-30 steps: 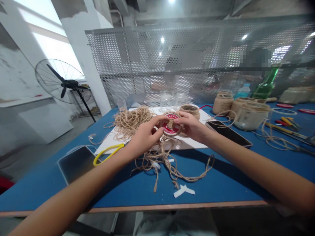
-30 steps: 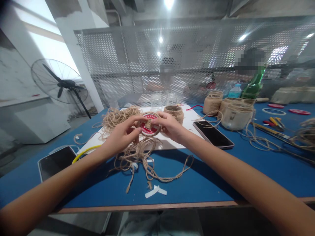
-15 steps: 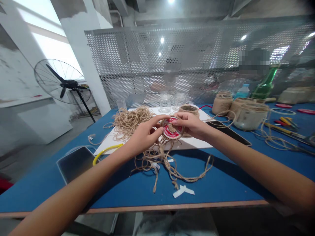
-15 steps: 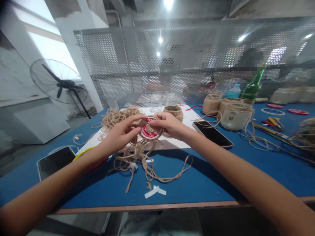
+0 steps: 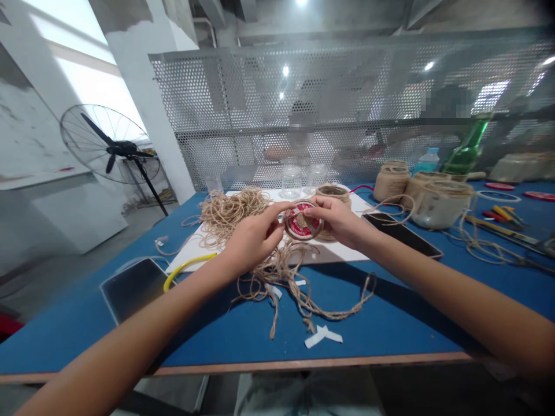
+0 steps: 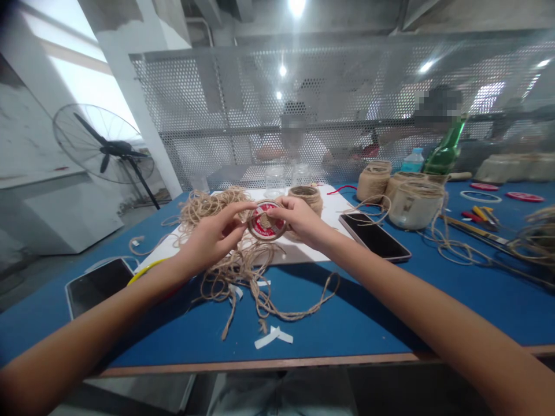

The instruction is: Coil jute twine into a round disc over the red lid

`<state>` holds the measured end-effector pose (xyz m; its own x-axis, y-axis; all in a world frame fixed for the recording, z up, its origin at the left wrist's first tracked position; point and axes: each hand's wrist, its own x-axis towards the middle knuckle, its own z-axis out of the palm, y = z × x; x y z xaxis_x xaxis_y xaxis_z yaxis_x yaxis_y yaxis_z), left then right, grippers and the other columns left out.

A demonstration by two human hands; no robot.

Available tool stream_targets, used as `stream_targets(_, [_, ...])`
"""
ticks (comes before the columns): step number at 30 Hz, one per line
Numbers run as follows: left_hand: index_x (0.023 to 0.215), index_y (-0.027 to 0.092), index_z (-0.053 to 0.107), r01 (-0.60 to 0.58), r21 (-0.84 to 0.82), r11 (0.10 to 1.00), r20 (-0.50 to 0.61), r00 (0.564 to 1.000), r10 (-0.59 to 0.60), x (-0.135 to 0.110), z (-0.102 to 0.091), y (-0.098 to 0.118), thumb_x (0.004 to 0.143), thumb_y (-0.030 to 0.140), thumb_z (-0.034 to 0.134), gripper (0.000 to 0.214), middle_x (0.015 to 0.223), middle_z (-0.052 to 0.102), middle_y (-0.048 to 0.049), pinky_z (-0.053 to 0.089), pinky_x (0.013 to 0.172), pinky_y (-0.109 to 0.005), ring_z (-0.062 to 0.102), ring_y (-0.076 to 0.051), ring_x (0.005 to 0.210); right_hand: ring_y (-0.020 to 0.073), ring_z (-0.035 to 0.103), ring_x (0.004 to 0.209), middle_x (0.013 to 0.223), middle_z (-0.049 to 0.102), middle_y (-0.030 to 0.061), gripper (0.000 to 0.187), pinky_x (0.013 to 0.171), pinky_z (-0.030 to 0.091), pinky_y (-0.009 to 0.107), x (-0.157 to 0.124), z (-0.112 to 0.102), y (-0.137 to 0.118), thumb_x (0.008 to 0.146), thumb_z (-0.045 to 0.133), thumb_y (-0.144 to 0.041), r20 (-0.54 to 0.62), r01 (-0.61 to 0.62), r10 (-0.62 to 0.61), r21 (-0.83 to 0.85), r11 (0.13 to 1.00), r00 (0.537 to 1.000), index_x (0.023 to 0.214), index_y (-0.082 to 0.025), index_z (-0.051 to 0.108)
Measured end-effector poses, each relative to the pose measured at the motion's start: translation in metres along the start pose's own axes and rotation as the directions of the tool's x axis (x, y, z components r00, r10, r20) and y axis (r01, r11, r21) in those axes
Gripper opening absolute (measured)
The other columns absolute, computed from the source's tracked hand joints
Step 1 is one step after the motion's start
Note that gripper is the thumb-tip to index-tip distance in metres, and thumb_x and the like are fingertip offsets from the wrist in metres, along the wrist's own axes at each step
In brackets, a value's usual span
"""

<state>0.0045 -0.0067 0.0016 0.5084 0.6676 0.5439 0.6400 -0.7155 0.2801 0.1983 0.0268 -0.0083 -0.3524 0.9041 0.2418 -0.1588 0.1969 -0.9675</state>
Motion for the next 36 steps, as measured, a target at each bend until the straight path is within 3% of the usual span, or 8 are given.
stream_targets(5, [0.118,0.025,0.049,-0.030,0.053,0.998,0.018,0.999,0.029,-0.001,0.002,-0.002,0.079,0.014,0.041,0.041,0.071,0.060,0.0020,0.036,0.057,-0.020,0.046,-0.008,0.054,0.0061,0.049,0.052,0.061,0.054,-0.0023,0.018,0.050,0.041,0.019,-0.001,0.003,0.001,0.067,0.066,-0.024,-0.017,-0.003,0.004,0.049,0.999,1.000,0.072,-0.015,0.052])
stream_targets(12, [0.119,0.024,0.048,-0.010,-0.032,0.999,0.025,1.000,0.011,0.000,0.001,0.002,0.083,0.019,0.040,0.038,0.074,0.062,0.0012,0.037,0.057,-0.020,0.048,-0.008,0.054,0.0065,0.051,0.054,0.064,0.056,-0.0023,0.017,0.052,0.042,0.020,-0.003,0.005,-0.001,0.067,0.066,-0.023,-0.053,0.006,0.000,0.102,0.995,0.999,0.073,-0.015,0.053])
stream_targets(17, [0.126,0.022,0.039,0.055,-0.153,0.987,0.084,0.996,-0.043,0.000,0.001,0.003,0.084,0.020,0.039,0.042,0.064,0.058,0.0029,0.038,0.056,-0.020,0.049,-0.008,0.053,0.0072,0.054,0.059,0.069,0.058,-0.0015,0.019,0.055,0.042,0.019,-0.003,0.006,0.000,0.066,0.068,-0.024,-0.071,0.030,-0.019,0.150,0.988,0.997,0.075,-0.015,0.054])
stream_targets(21, [0.128,0.023,0.034,0.091,-0.305,0.948,0.124,0.991,-0.055,0.000,0.005,0.002,0.085,0.021,0.039,0.043,0.077,0.061,-0.0010,0.041,0.059,-0.022,0.052,-0.009,0.058,0.0065,0.054,0.060,0.070,0.058,-0.0018,0.021,0.056,0.043,0.019,-0.002,0.006,0.002,0.065,0.068,-0.024,-0.080,0.058,-0.043,0.202,0.978,0.996,0.078,-0.015,0.054])
stream_targets(25, [0.125,0.023,0.036,0.080,-0.411,0.908,0.075,0.996,-0.054,0.001,0.010,0.002,0.086,0.024,0.040,0.039,0.094,0.057,-0.0050,0.044,0.058,-0.022,0.053,-0.009,0.063,0.0084,0.056,0.066,0.078,0.059,-0.0002,0.020,0.064,0.046,0.022,-0.004,0.010,0.002,0.066,0.066,-0.021,-0.056,0.057,-0.045,0.233,0.971,0.997,0.082,-0.017,0.055])
stream_targets(29, [0.119,0.023,0.041,0.092,-0.430,0.898,0.067,0.995,-0.070,0.001,0.010,0.001,0.085,0.021,0.040,0.034,0.089,0.056,-0.0030,0.044,0.054,-0.020,0.050,-0.007,0.057,0.0088,0.055,0.065,0.079,0.059,0.0013,0.020,0.061,0.045,0.022,-0.005,0.009,0.003,0.068,0.065,-0.021,-0.009,-0.002,0.004,0.214,0.977,1.000,0.085,-0.017,0.056])
stream_targets(32, [0.116,0.022,0.045,0.094,-0.412,0.906,0.100,0.993,-0.057,0.001,0.006,0.001,0.084,0.018,0.040,0.033,0.086,0.058,-0.0022,0.044,0.056,-0.021,0.050,-0.007,0.055,0.0098,0.054,0.063,0.079,0.059,0.0029,0.019,0.058,0.045,0.023,-0.004,0.004,0.003,0.070,0.063,-0.025,0.073,-0.059,0.048,0.155,0.986,0.996,0.086,-0.017,0.058])
stream_targets(36, [0.114,0.022,0.049,0.059,-0.363,0.930,0.163,0.987,0.002,0.002,-0.001,0.003,0.082,0.016,0.041,0.034,0.103,0.058,-0.0042,0.043,0.058,-0.021,0.051,-0.007,0.061,0.0100,0.054,0.061,0.076,0.059,0.0034,0.020,0.055,0.044,0.022,-0.003,-0.003,0.002,0.069,0.064,-0.028,0.171,-0.132,0.115,0.092,0.987,0.979,0.084,-0.016,0.059])
